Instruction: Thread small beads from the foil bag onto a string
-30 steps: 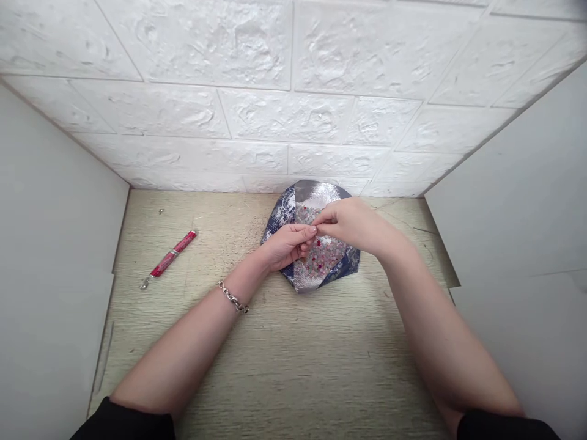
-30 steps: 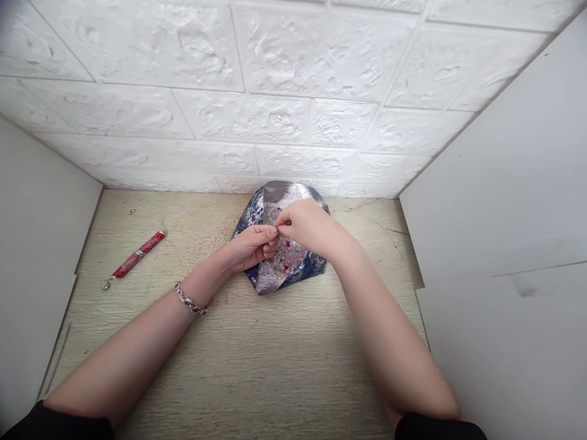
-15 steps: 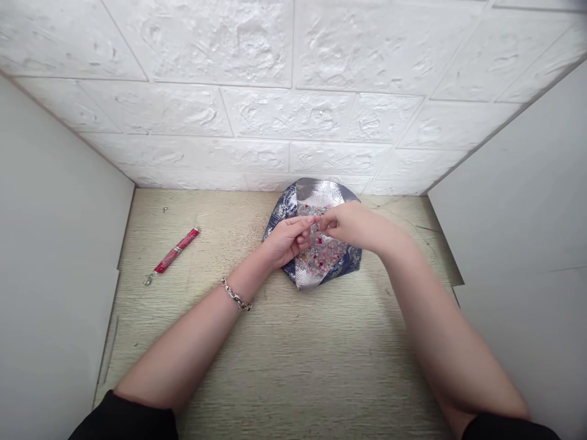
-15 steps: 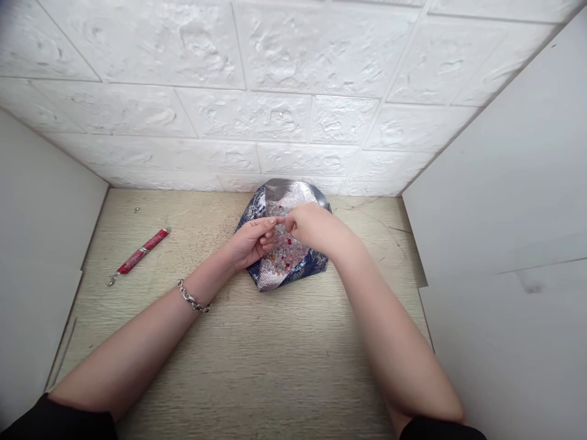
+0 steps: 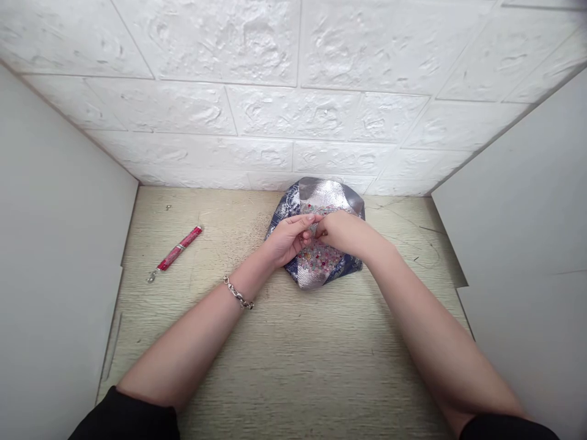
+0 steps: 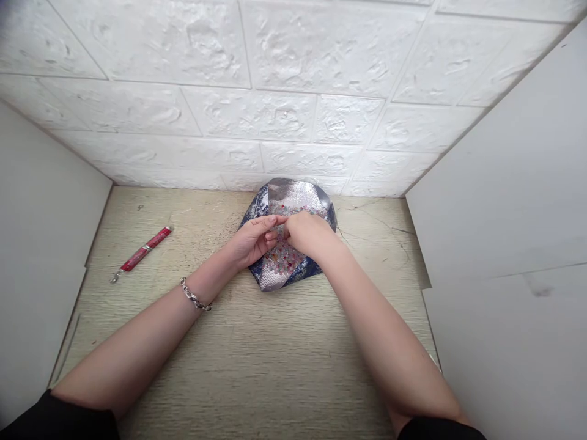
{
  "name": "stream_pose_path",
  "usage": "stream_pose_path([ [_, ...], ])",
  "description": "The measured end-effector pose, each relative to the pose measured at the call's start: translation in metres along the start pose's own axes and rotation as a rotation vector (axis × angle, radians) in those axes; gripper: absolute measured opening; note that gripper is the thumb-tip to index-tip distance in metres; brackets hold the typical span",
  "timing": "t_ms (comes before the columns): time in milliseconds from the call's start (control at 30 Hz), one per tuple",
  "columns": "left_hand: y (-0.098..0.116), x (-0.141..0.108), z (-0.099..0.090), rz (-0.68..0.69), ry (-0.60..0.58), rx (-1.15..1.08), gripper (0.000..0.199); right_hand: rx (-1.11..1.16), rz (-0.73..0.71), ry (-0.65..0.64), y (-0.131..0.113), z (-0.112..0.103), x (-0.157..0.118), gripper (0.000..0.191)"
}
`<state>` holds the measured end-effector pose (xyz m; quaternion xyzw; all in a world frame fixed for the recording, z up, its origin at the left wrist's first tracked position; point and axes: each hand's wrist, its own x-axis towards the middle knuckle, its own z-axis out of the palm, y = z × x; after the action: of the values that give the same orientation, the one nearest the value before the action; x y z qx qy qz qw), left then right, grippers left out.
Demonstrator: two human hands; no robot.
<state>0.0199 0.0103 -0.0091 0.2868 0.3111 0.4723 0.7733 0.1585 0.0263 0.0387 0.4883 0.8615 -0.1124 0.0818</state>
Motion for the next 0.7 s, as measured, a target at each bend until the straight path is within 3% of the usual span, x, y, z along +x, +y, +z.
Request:
stream_pose_path([
  [267,0.001,0.000,-0.001,-0.007,-0.038,-0.025,0.017,0.126,0.046,0.062,0.004,-0.006,-0.004,0.013],
  [433,0.000,-0.001,0.001,-0.027,-0.019,0.030,0.020,0.230,0.107,0.143,0.016,-0.021,-0.009,0.023],
  [567,0.001,-0.002,0.003,-0.029,-0.042,0.037,0.018,0.431,0.071,0.140,0.023,-0.028,-0.013,0.027],
  [700,0.001,-0.002,0.003,-0.041,-0.069,0.066,0.016,0.622,-0.042,0.122,0.026,-0.026,-0.012,0.017],
])
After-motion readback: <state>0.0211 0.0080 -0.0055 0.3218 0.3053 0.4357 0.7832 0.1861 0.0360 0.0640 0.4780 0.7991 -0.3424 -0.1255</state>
